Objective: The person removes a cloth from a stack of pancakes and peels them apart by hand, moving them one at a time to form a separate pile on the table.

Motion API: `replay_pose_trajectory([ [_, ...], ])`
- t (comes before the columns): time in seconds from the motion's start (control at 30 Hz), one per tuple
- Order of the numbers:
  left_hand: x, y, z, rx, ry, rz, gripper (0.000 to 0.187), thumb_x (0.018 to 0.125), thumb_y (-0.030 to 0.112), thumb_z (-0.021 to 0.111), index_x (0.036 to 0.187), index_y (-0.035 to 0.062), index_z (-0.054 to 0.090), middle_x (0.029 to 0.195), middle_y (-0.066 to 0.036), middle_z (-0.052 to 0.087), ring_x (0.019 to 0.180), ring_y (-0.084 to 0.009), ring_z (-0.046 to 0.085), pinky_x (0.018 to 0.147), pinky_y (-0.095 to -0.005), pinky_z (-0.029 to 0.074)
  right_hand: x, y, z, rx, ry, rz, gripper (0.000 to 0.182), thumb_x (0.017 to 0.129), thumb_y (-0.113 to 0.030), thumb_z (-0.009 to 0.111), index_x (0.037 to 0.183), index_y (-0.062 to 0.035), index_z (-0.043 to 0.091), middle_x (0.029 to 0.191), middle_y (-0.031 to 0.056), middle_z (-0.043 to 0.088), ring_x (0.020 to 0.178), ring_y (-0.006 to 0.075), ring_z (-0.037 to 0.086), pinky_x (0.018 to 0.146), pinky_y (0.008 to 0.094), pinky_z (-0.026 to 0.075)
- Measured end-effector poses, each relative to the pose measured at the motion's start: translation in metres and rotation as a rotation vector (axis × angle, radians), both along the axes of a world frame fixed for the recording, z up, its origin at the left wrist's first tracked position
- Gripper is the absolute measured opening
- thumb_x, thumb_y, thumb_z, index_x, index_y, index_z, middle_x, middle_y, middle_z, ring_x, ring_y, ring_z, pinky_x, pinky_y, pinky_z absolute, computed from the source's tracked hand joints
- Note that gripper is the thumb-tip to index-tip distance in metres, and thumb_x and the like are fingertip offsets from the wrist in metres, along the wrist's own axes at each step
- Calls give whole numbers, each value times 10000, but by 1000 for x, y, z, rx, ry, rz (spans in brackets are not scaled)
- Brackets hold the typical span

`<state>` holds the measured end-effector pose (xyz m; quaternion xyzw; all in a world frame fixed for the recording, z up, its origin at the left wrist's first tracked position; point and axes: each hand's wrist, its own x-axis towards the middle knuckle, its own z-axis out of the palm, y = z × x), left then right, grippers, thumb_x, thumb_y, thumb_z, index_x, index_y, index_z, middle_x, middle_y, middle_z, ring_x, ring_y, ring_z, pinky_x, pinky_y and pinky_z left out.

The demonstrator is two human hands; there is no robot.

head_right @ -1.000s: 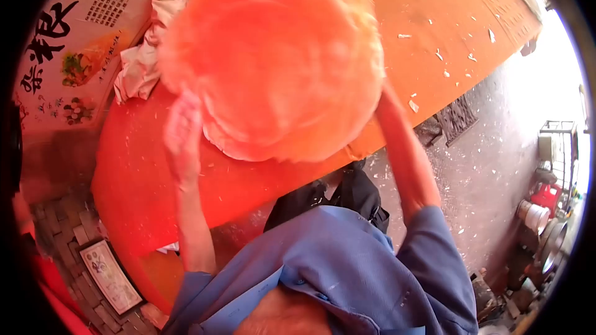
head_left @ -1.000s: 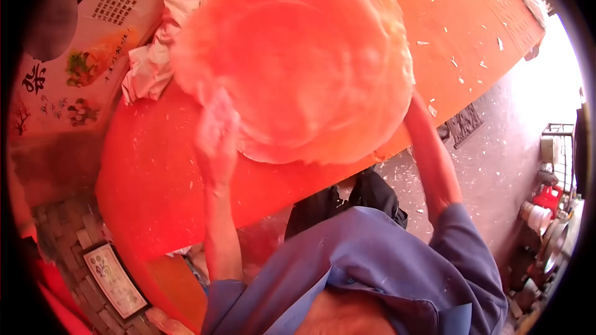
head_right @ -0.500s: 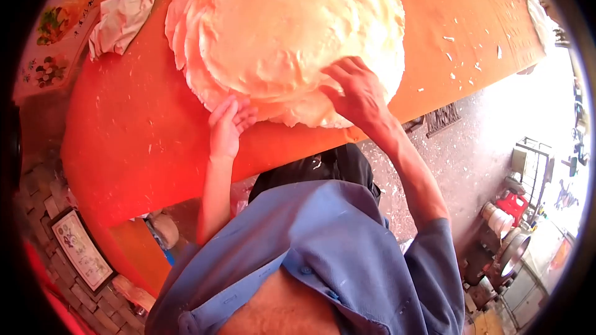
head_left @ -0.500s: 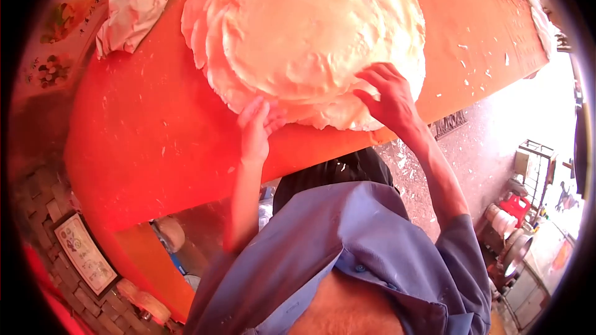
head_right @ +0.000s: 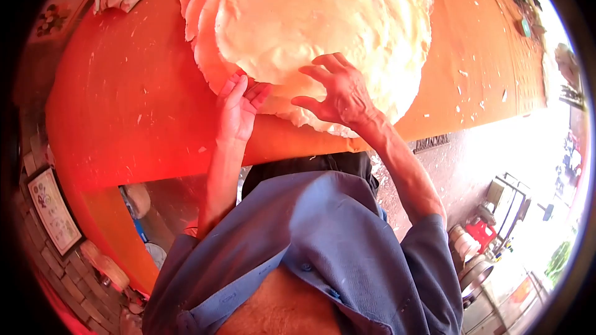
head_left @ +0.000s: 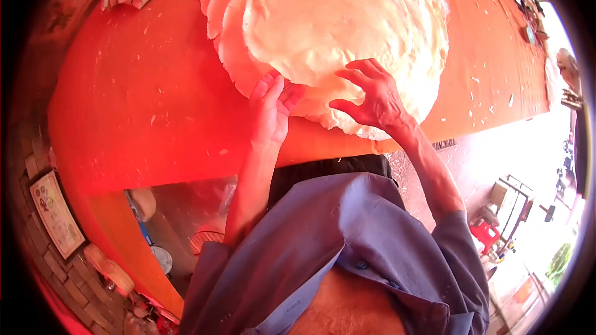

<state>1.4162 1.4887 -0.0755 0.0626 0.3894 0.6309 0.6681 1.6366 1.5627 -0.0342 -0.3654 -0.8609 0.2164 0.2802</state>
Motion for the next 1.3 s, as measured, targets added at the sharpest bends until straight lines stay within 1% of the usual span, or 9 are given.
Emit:
replay_pose_trajectory([
  [0.37, 38, 18, 16, 12, 101, 104, 182, 952, 113, 548, 1108, 25, 517, 1087, -97, 603, 1021, -236, 612, 922, -381, 520, -14, 30, -11, -26, 77, -106, 111, 718, -105, 717, 825, -83, 694, 764, 78, 631, 775, 288, 622, 634, 374, 519],
  [0.43, 39, 19, 5, -40, 18, 1, 167, 958, 130, 550, 1091, 32, 524, 1091, -98, 610, 1038, -246, 613, 919, -380, 521, -16, 33, -17, 33, -180, 80, 150, 732, -53, 701, 879, -72, 677, 775, 83, 630, 755, 283, 621, 640, 382, 517],
  [0.6, 47, 14, 5, 151, 150, 23, 489, 972, 186, 527, 1398, 36, 343, 1306, -173, 504, 1256, -335, 481, 1026, -468, 432, -10, 76, 32, 91, -68, -91, 63, 782, -137, 640, 730, -104, 652, 736, 90, 649, 693, 249, 647, 605, 373, 517],
  [0.73, 47, 20, -2, 26, 59, -12, 469, 968, 183, 528, 1376, 24, 362, 1309, -190, 496, 1233, -355, 498, 1003, -473, 446, -20, 56, 18, 239, -146, 96, 42, 692, -61, 593, 688, -103, 601, 656, 81, 597, 689, 285, 626, 601, 393, 519],
  [0.77, 52, 25, 1, 103, 73, -46, 436, 968, 176, 519, 1350, 15, 379, 1291, -200, 502, 1219, -365, 506, 995, -478, 451, -15, 49, 9, 116, -209, 105, 103, 736, -55, 657, 822, -109, 676, 721, 63, 629, 707, 256, 630, 626, 361, 523],
  [0.87, 64, 36, -9, 66, 73, -33, 362, 969, 152, 492, 1290, 4, 413, 1248, -215, 521, 1191, -377, 525, 982, -482, 462, -17, 79, 9, 305, -150, 77, 54, 737, -94, 590, 730, -119, 637, 706, 81, 643, 658, 262, 650, 571, 383, 515],
  [1.1, 60, 46, -14, -26, 2, -16, 352, 964, 149, 481, 1272, 7, 389, 1197, -221, 542, 1154, -379, 551, 962, -485, 479, 6, 132, 132, 211, -21, -298, 146, 878, -149, 637, 985, -95, 720, 854, 125, 703, 708, 217, 684, 651, 302, 513],
  [1.2, 64, 54, -8, -48, 64, -20, 375, 963, 154, 479, 1292, 10, 372, 1190, -220, 543, 1135, -383, 562, 948, -491, 488, -3, 103, 105, 304, 2, -53, 159, 855, -174, 669, 984, -91, 715, 860, 127, 694, 702, 279, 665, 645, 317, 509],
  [1.3, 62, 56, -17, -69, 100, -18, 386, 964, 157, 474, 1306, 14, 364, 1181, -216, 543, 1114, -387, 572, 940, -495, 494, 25, 171, 76, 192, -155, -233, 132, 828, -77, 683, 957, -73, 710, 862, 120, 695, 744, 257, 675, 685, 300, 529],
])
